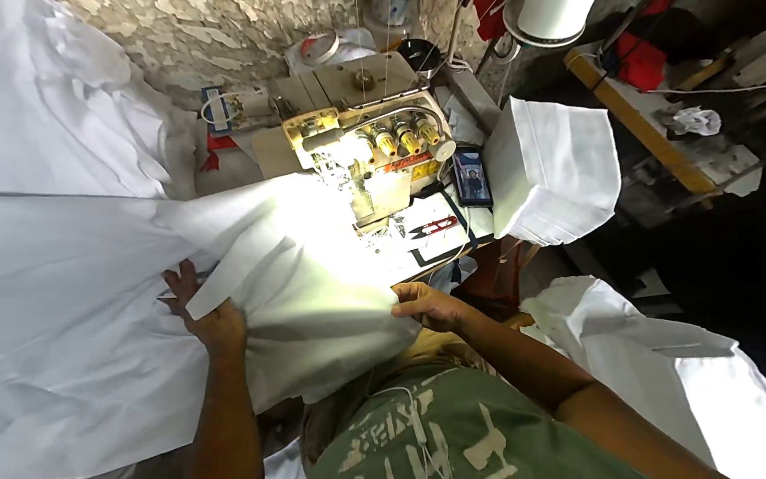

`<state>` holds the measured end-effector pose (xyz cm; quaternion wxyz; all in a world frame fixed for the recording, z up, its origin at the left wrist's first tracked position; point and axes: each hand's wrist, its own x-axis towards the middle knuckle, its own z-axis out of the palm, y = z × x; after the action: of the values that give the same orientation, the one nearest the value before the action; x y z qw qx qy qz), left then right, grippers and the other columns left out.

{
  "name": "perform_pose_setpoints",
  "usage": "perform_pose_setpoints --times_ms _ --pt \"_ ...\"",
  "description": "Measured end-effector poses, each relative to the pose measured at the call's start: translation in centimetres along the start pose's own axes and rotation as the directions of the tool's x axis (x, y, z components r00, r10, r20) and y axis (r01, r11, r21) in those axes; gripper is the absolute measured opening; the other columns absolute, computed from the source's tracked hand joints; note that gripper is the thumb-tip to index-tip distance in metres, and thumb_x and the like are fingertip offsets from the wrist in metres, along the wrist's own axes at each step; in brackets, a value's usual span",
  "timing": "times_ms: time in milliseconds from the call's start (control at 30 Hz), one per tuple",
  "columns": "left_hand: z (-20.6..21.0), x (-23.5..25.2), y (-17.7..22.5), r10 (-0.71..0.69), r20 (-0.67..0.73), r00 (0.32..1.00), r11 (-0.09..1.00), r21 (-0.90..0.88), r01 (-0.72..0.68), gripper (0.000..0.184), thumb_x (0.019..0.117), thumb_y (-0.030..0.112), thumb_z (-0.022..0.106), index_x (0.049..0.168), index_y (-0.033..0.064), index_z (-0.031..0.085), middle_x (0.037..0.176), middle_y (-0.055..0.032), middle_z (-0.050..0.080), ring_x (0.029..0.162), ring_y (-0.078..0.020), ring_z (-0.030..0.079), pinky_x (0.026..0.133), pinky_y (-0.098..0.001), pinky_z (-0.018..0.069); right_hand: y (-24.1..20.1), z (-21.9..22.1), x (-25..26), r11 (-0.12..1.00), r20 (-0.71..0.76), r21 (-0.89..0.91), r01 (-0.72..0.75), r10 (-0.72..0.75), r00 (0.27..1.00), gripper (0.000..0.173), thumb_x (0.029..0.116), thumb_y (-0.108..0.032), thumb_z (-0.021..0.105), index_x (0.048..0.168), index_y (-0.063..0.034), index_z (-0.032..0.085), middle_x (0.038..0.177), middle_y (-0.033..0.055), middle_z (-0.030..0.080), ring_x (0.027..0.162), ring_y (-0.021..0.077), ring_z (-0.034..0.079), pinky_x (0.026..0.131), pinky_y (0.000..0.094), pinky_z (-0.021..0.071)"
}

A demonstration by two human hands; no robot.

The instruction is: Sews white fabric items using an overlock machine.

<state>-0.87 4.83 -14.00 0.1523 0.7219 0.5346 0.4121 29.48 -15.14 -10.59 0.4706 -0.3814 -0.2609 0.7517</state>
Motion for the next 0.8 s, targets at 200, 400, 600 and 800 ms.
perform_pose_setpoints --times_ms 200,400,600,800 --pt "-0.7 0.0 0.8 -0.020 -0.046 0.999 0.990 -0.141 0.013 0.048 0.1089 0.022 0.042 0.147 -0.0072 0.047 0.158 -0.0227 0.042 0.155 -0.0306 0.026 0.128 -0.0437 0.0130 1.8 -1.5 -1.6 0.915 0.051 -0.403 -0.025 0.050 0.997 0.010 0.0974 -0.008 0.065 0.104 -0.0001 0.067 0.084 -0.0028 0.069 0.069 0.0003 0.062 0.064 0.0199 0.0524" --pt "-4.7 0.9 4.2 0.068 0.012 0.998 0.937 -0.344 -0.059 0.035 0.1031 0.002 0.049 0.132 -0.0161 0.055 0.135 -0.0218 0.061 0.127 -0.0113 0.058 0.112 -0.0279 0.0437 4.6 -2.2 -3.4 0.848 0.024 -0.529 0.024 -0.013 1.000 0.015 0.0961 -0.007 0.066 0.100 0.0067 0.069 0.088 0.0014 0.068 0.078 -0.0026 0.059 0.075 0.0179 0.0500" --pt "-8.0 1.0 8.9 0.200 0.188 0.962 0.942 -0.306 -0.136 0.027 0.0991 0.006 0.054 0.109 -0.0191 0.061 0.114 -0.0164 0.069 0.112 -0.0042 0.064 0.105 -0.0243 0.0485 5.9 -1.0 -3.4 0.914 -0.126 -0.406 0.007 -0.064 0.990 0.009 0.0954 -0.005 0.067 0.096 0.0036 0.069 0.086 -0.0032 0.068 0.080 -0.0042 0.061 0.079 0.0169 0.0517" --pt "-9.9 2.3 10.4 0.287 0.287 0.914 0.958 -0.108 -0.266 0.037 0.1061 0.008 0.045 0.136 -0.0097 0.058 0.134 -0.0266 0.062 0.126 -0.0260 0.062 0.111 -0.0399 0.0445 7.1 -0.2 -3.4 0.945 -0.113 -0.324 0.046 -0.087 0.990 0.011 0.1010 -0.004 0.057 0.106 0.0055 0.060 0.088 -0.0007 0.065 0.079 -0.0016 0.061 0.077 0.0186 0.0527"
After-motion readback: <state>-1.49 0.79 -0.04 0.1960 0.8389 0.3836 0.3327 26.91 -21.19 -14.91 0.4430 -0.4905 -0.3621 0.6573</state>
